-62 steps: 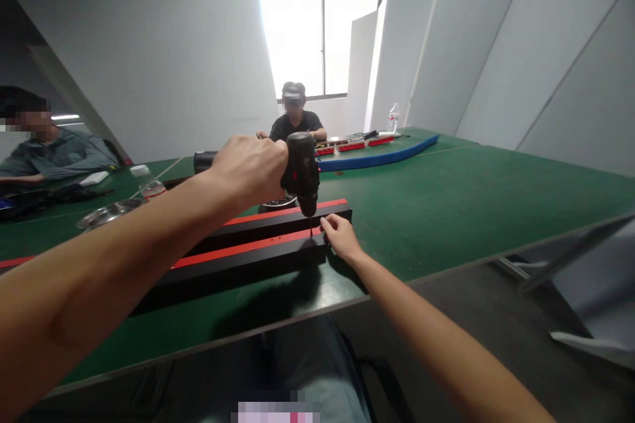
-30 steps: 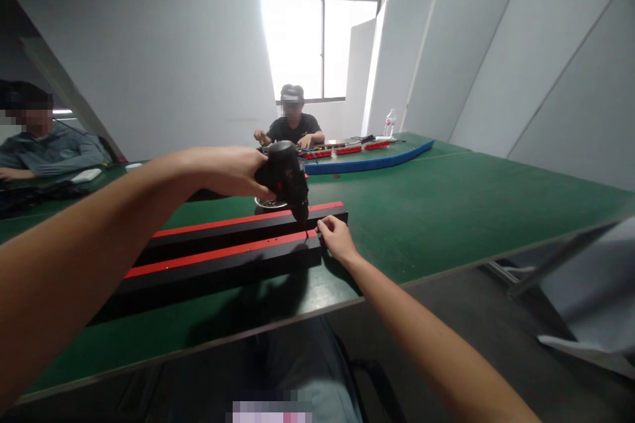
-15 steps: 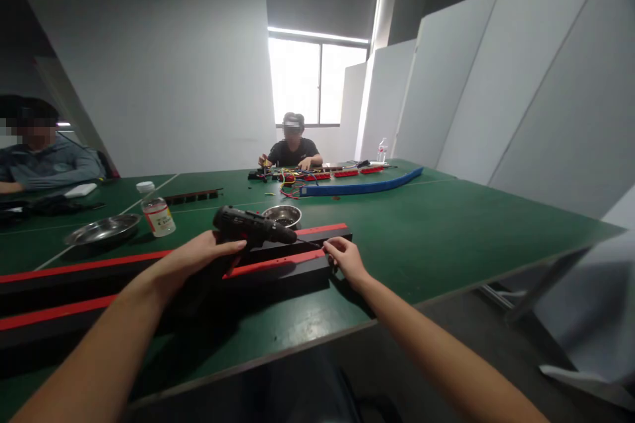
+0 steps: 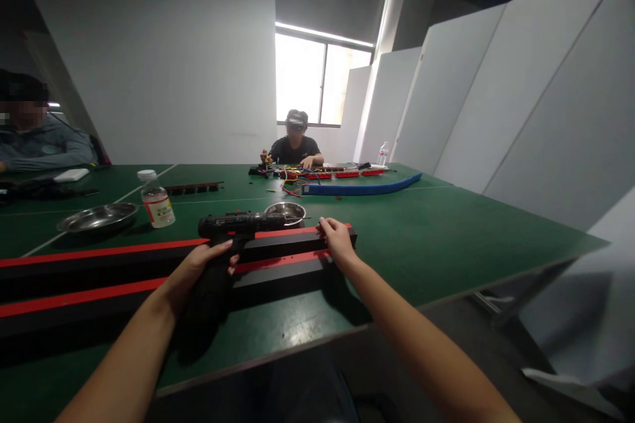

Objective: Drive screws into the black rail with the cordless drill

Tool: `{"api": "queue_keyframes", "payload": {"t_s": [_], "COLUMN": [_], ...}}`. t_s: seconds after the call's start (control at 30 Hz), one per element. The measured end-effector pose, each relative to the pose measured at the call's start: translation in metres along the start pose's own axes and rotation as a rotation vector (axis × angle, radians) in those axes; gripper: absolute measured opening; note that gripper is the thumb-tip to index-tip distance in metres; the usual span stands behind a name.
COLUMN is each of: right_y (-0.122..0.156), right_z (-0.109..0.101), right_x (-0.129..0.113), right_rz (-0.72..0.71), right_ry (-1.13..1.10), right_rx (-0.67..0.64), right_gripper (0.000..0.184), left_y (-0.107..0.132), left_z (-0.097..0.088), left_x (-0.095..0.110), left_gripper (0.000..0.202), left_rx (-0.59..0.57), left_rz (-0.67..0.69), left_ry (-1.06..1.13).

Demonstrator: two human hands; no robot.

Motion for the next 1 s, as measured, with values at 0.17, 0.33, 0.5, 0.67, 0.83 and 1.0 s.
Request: {"api": "queue_keyframes", "payload": {"t_s": [0.17,0.33,0.5,0.67,0.83,1.0], "right_y": [0.002,0.008,0.011,0.012,0.01,0.01], "right_z": [0.017,0.015,0.007,0.008,0.009,0.01], "right_x": [0.01,0.017,0.019,0.017,0.018,0.018], "right_rz": [0.123,0.063,0.12,0.094,0.089,0.1], "right_ry": [-0.157,-0.176,-0.239,-0.203,-0.152,-0.176], "right_rx": [-0.073,-0.145,-0.164,-0.201,-0.229,-0.252], "right_gripper": [0.043,0.044,0.047,0.047,0.048,0.047], "left_y": [0.006,0.005,0.006,0.009,0.008,0.008], "left_z": [0.002,-0.002,-0.004,-0.001,0.0,0.0], "left_x": [0.0,-0.005,-0.007,-0.005,-0.004,-0.004], "left_gripper": [0.027,0.033,0.036,0.037,0.036,0.035], "left_rx": [0.016,-0.035,-0.036,-0.025,-0.024,-0.044], "left_rz": [0.001,0.017,-0.014,-0.025,-0.028,-0.022], "left_ry": [-0.046,-0.125,-0.182,-0.228,-0.213,-0.186]}}
Point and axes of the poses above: each hand's wrist, its own y-axis away from the middle knuckle, its own z-axis out of the palm, x = y × z, the point moved 3 cm from there along -y, towards the middle knuckle, and after that the axes turned 13 degrees about z, right-handed, at the moved point
